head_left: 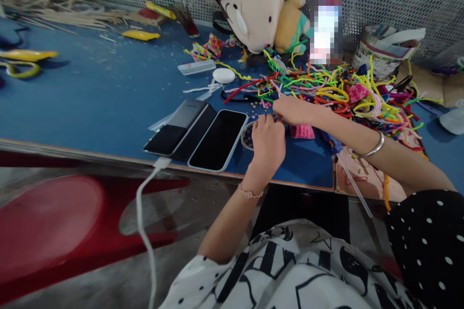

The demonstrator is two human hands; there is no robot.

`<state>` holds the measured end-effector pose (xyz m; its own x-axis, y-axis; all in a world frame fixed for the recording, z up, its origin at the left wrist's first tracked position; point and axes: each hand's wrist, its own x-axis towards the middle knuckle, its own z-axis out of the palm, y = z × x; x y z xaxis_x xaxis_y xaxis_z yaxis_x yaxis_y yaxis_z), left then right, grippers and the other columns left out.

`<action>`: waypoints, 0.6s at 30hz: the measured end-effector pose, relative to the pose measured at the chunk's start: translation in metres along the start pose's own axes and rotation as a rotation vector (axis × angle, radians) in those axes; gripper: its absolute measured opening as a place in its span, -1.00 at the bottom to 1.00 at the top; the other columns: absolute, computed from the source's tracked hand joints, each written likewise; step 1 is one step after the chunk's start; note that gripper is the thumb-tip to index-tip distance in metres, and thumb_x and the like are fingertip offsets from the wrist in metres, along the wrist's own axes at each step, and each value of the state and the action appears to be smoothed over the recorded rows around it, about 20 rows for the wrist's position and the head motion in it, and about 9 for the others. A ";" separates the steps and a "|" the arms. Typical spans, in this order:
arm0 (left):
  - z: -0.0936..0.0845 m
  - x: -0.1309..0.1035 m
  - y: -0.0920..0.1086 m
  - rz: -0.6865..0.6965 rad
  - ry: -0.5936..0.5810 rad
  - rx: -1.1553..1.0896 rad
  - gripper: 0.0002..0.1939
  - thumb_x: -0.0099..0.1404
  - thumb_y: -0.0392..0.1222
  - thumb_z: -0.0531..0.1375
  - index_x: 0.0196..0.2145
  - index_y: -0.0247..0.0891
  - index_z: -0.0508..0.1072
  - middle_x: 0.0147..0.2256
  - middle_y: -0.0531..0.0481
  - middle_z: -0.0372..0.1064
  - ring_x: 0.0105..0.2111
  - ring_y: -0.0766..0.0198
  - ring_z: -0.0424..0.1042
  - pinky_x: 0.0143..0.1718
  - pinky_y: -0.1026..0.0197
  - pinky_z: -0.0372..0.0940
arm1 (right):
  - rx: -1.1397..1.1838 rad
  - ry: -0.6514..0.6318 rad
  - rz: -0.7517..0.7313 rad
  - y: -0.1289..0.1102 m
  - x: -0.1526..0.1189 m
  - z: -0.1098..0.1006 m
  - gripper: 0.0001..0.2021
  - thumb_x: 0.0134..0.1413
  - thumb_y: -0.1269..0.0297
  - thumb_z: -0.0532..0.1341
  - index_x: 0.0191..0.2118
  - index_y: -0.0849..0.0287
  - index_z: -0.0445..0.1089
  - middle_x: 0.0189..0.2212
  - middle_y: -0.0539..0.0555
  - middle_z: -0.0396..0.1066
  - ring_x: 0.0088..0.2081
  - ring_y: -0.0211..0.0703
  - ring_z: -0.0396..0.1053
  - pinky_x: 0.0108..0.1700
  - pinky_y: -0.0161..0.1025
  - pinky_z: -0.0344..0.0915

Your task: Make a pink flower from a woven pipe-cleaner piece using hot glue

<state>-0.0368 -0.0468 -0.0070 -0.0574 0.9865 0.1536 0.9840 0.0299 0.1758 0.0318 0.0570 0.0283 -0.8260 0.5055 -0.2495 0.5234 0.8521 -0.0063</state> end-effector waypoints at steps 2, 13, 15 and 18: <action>0.003 -0.001 -0.001 -0.029 0.049 0.006 -0.67 0.20 -0.44 0.00 -0.15 -0.47 0.47 -0.17 -0.37 0.41 -0.07 -0.16 0.35 -0.11 -0.07 0.30 | 0.049 0.031 0.019 0.001 -0.001 -0.006 -0.71 0.01 0.62 0.08 -0.17 0.44 0.48 -0.25 0.30 0.50 -0.30 -0.12 0.39 -0.29 -0.24 0.15; 0.011 -0.003 -0.008 -0.040 0.171 -0.055 -0.72 0.28 -0.36 -0.01 -0.20 -0.43 0.48 -0.17 -0.36 0.43 -0.09 -0.12 0.35 -0.08 -0.06 0.28 | 0.360 0.080 -0.115 0.004 0.010 -0.023 -0.77 0.07 0.50 0.17 -0.20 0.41 0.54 -0.26 0.22 0.55 -0.27 -0.25 0.42 -0.17 -0.33 0.26; 0.007 -0.008 -0.015 -0.064 0.231 -0.054 -0.74 0.30 -0.32 0.00 -0.24 -0.40 0.49 -0.24 -0.30 0.44 -0.14 -0.09 0.37 -0.12 -0.05 0.29 | 0.327 0.055 -0.059 0.008 0.008 -0.020 -0.78 0.01 0.52 0.20 -0.23 0.40 0.55 -0.26 0.22 0.56 -0.28 -0.23 0.43 -0.20 -0.32 0.27; 0.005 -0.013 -0.028 -0.119 0.334 -0.027 -0.76 0.25 -0.31 0.02 -0.36 -0.32 0.49 -0.32 -0.26 0.42 -0.21 -0.09 0.36 -0.22 -0.06 0.30 | 0.193 -0.027 0.010 0.010 0.004 -0.016 -0.80 -0.07 0.58 0.21 -0.30 0.39 0.56 -0.30 0.21 0.56 -0.31 -0.20 0.43 -0.25 -0.30 0.25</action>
<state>-0.0631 -0.0596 -0.0187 -0.2279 0.8690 0.4391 0.9625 0.1329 0.2365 0.0304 0.0696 0.0429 -0.8162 0.5074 -0.2764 0.5638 0.8040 -0.1889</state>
